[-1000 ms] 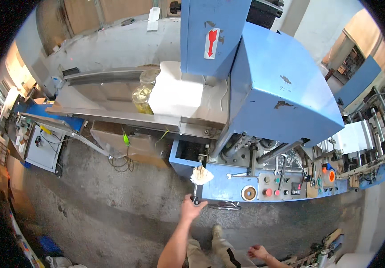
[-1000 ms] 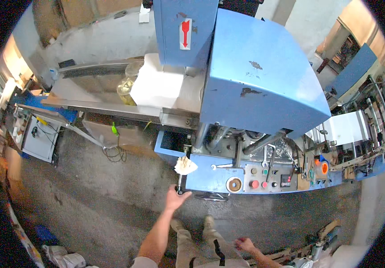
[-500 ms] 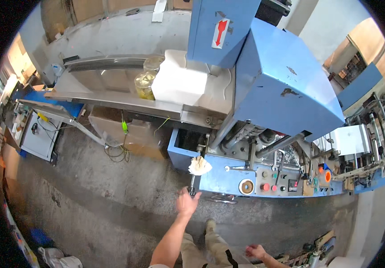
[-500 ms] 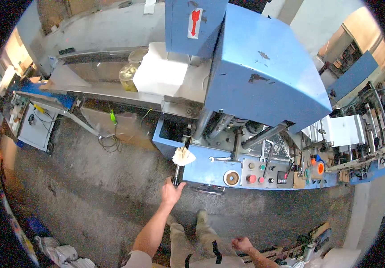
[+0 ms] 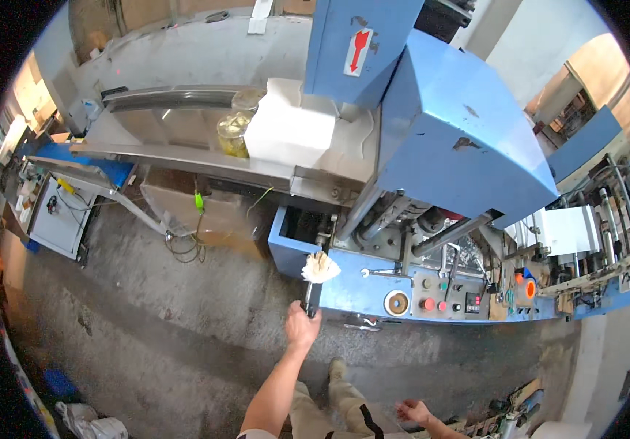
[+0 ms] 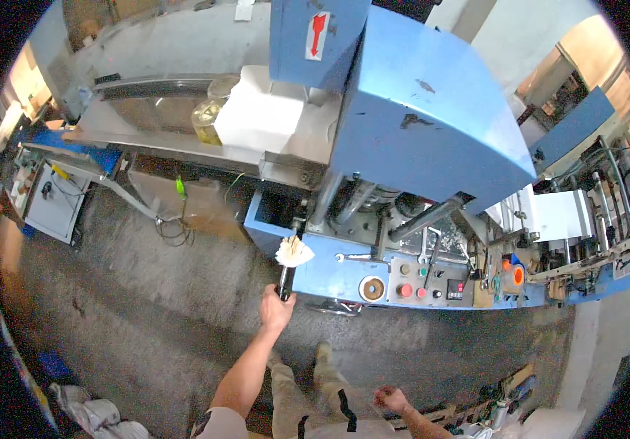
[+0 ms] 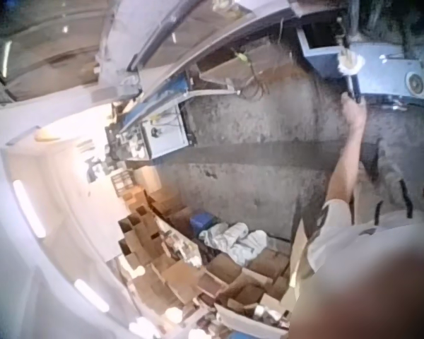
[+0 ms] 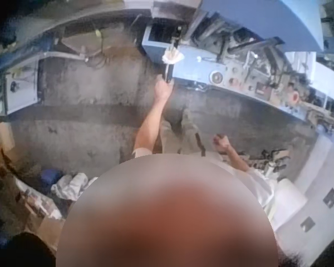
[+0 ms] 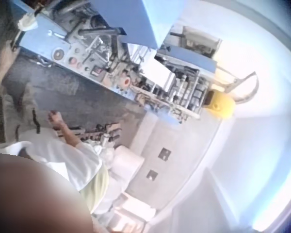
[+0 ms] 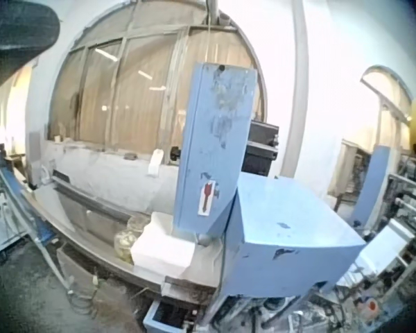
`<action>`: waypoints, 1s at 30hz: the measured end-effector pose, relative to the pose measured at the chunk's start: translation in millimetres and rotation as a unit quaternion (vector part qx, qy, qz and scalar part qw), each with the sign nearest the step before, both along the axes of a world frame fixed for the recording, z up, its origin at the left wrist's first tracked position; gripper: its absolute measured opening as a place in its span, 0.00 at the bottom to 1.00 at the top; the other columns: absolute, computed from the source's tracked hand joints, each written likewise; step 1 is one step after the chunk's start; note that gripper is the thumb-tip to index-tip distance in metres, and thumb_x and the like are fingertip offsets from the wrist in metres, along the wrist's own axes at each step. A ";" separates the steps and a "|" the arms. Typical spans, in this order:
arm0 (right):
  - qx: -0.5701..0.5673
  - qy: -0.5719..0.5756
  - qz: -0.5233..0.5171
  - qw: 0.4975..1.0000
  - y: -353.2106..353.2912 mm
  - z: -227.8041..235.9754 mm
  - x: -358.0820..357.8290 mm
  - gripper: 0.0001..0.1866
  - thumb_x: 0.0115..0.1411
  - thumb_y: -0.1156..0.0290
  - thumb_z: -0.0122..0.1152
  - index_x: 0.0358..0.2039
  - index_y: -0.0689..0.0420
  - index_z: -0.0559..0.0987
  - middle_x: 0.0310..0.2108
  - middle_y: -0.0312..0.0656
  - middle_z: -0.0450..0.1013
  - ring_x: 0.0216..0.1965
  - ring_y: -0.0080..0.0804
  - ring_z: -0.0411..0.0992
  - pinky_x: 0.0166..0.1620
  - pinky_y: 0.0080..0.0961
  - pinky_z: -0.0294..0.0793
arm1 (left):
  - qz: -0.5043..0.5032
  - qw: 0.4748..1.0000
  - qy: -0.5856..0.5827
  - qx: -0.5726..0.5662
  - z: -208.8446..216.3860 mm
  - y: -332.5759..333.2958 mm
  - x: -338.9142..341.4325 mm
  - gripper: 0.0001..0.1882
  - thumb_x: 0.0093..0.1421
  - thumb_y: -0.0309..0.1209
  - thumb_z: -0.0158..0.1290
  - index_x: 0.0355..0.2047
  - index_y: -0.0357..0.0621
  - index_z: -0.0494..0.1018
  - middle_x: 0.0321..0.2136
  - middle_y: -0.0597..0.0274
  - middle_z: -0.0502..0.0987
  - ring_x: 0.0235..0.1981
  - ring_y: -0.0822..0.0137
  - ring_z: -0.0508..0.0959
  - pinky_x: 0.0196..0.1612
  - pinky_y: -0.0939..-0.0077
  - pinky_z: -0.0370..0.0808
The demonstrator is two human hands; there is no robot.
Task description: Operating and inspecting an industrial paper packaging machine.
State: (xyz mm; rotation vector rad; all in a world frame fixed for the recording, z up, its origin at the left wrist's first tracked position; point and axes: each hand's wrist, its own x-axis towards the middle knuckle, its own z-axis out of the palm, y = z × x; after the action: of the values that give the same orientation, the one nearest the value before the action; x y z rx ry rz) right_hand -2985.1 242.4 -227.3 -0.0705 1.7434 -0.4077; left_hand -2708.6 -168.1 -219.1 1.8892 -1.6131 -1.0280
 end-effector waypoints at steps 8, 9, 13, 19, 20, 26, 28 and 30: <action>-0.004 -0.027 -0.037 0.999 -8.5 1.7 6.5 0.17 0.62 0.62 0.64 0.41 0.64 0.75 0.31 0.41 0.76 0.31 0.32 0.77 0.36 0.32 0.81 | 0.036 0.707 0.586 0.395 -27.4 -25.1 49.2 0.24 0.56 0.35 0.64 0.48 0.35 0.70 0.40 0.48 0.77 0.42 0.58 0.80 0.46 0.67 0.80; 0.001 -0.019 -0.030 0.999 -9.1 -0.6 7.4 0.17 0.63 0.62 0.63 0.41 0.64 0.75 0.31 0.41 0.76 0.31 0.32 0.77 0.36 0.33 0.81 | 0.037 0.708 0.586 0.393 -33.2 -26.2 50.9 0.24 0.56 0.35 0.64 0.48 0.35 0.70 0.40 0.48 0.77 0.42 0.58 0.80 0.46 0.67 0.80; 0.000 -0.034 -0.032 0.999 -3.6 3.0 6.0 0.18 0.63 0.62 0.63 0.43 0.65 0.75 0.32 0.40 0.76 0.31 0.32 0.77 0.35 0.31 0.80 | 0.036 0.719 0.581 0.380 -40.5 -20.2 44.7 0.23 0.57 0.36 0.64 0.46 0.35 0.70 0.40 0.50 0.77 0.43 0.58 0.80 0.47 0.65 0.80; 0.040 0.006 0.049 0.998 9.0 9.4 -1.2 0.18 0.64 0.61 0.61 0.41 0.66 0.79 0.32 0.44 0.79 0.30 0.30 0.77 0.34 0.30 0.79 | 0.020 0.721 0.585 0.371 -56.3 -11.0 45.5 0.20 0.61 0.40 0.59 0.46 0.39 0.71 0.39 0.55 0.79 0.42 0.62 0.80 0.46 0.67 0.80; 0.026 0.000 0.053 0.998 4.4 7.9 1.2 0.18 0.64 0.61 0.61 0.41 0.66 0.79 0.33 0.44 0.79 0.31 0.30 0.78 0.34 0.30 0.79 | 0.023 0.726 0.582 0.365 -64.8 -9.4 49.7 0.21 0.62 0.42 0.58 0.47 0.38 0.71 0.40 0.53 0.79 0.42 0.61 0.80 0.46 0.66 0.80; 0.107 0.013 0.073 0.991 12.7 3.1 -0.7 0.16 0.65 0.62 0.59 0.42 0.64 0.78 0.33 0.41 0.78 0.33 0.28 0.78 0.34 0.27 0.79 | 0.018 0.691 0.635 0.344 -64.3 -14.0 36.2 0.27 0.55 0.45 0.65 0.45 0.38 0.71 0.34 0.51 0.80 0.33 0.64 0.82 0.39 0.70 0.82; 0.114 0.015 0.104 0.988 24.9 -6.5 -11.1 0.15 0.67 0.64 0.58 0.46 0.62 0.77 0.32 0.39 0.76 0.29 0.23 0.75 0.32 0.23 0.77 | 0.022 0.708 0.630 0.317 -53.1 -19.3 33.7 0.25 0.52 0.47 0.67 0.38 0.38 0.75 0.28 0.58 0.80 0.27 0.69 0.81 0.31 0.78 0.81; 0.151 -0.040 0.030 0.987 40.2 -19.7 -27.8 0.15 0.68 0.65 0.56 0.47 0.62 0.76 0.32 0.37 0.75 0.28 0.21 0.72 0.31 0.21 0.75 | 0.012 0.713 0.634 0.299 -60.3 -19.5 32.3 0.24 0.52 0.47 0.67 0.34 0.39 0.76 0.26 0.58 0.80 0.24 0.70 0.81 0.28 0.80 0.80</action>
State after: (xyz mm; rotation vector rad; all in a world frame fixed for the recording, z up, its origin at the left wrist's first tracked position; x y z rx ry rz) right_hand -3012.9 282.6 -247.0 0.1088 1.7017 -0.0979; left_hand -2676.3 -187.7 -279.4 0.8534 -0.4063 -2.2798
